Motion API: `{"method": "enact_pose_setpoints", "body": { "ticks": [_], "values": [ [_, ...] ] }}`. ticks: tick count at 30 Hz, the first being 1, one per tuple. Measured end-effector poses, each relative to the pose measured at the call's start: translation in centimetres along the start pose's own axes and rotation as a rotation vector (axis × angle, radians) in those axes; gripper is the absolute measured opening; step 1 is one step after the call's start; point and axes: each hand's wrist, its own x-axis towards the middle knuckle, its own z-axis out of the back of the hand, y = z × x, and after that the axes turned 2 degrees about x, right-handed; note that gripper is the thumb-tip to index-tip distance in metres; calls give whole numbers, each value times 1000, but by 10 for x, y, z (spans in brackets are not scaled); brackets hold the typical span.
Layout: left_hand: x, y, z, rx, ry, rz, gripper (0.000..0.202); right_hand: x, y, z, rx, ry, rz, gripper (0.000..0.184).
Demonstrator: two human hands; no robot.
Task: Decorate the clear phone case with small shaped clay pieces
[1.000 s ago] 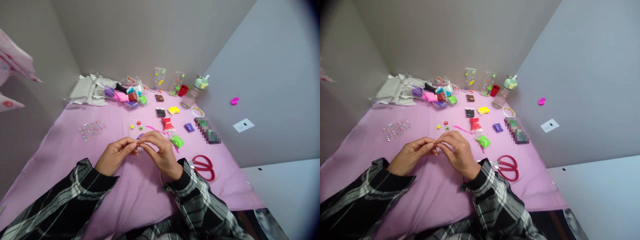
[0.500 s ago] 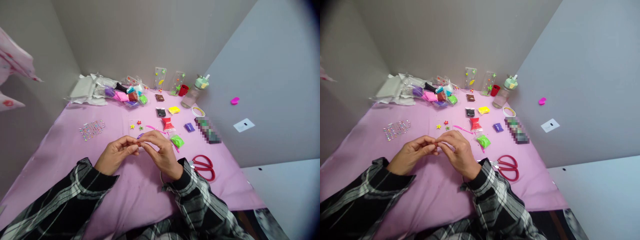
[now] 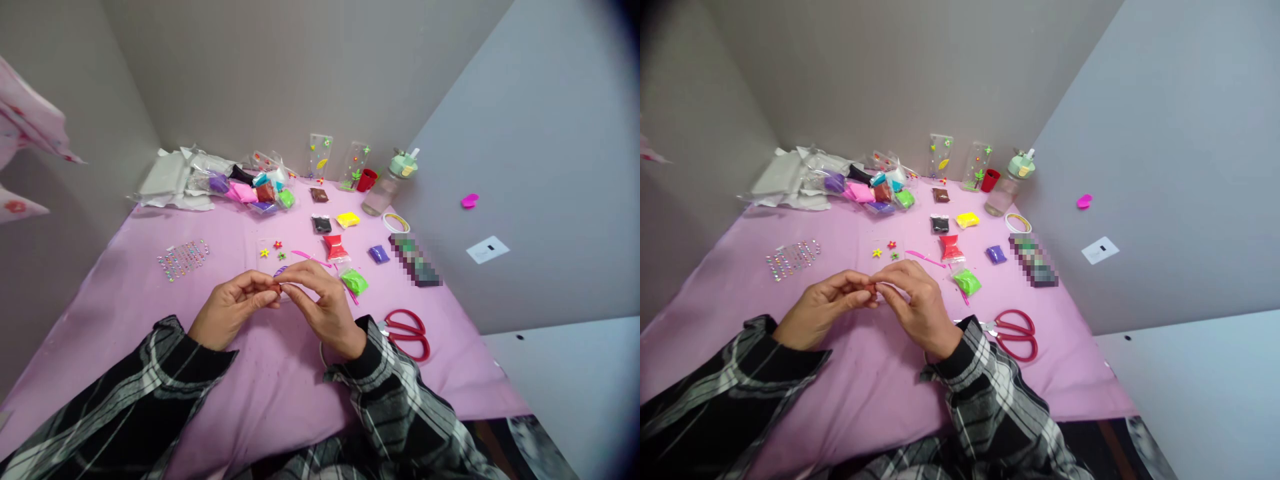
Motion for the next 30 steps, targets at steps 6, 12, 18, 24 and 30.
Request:
{"method": "enact_pose_setpoints", "body": {
  "ticks": [6,12,18,24,30],
  "values": [
    [-1,0,2,43,32,2,26,0,-1,1,-4,-2,38,14],
    [-1,3,3,86,43,-8,30,0,-1,1,-21,6,33,17],
    [-1,4,3,104,55,-7,34,0,-1,1,-24,18,46,15],
    [0,3,1,54,49,-13,29,0,-1,0,-23,0,43,16],
    [0,4,3,87,58,-7,25,0,-1,1,-28,13,51,14]
  ]
}}
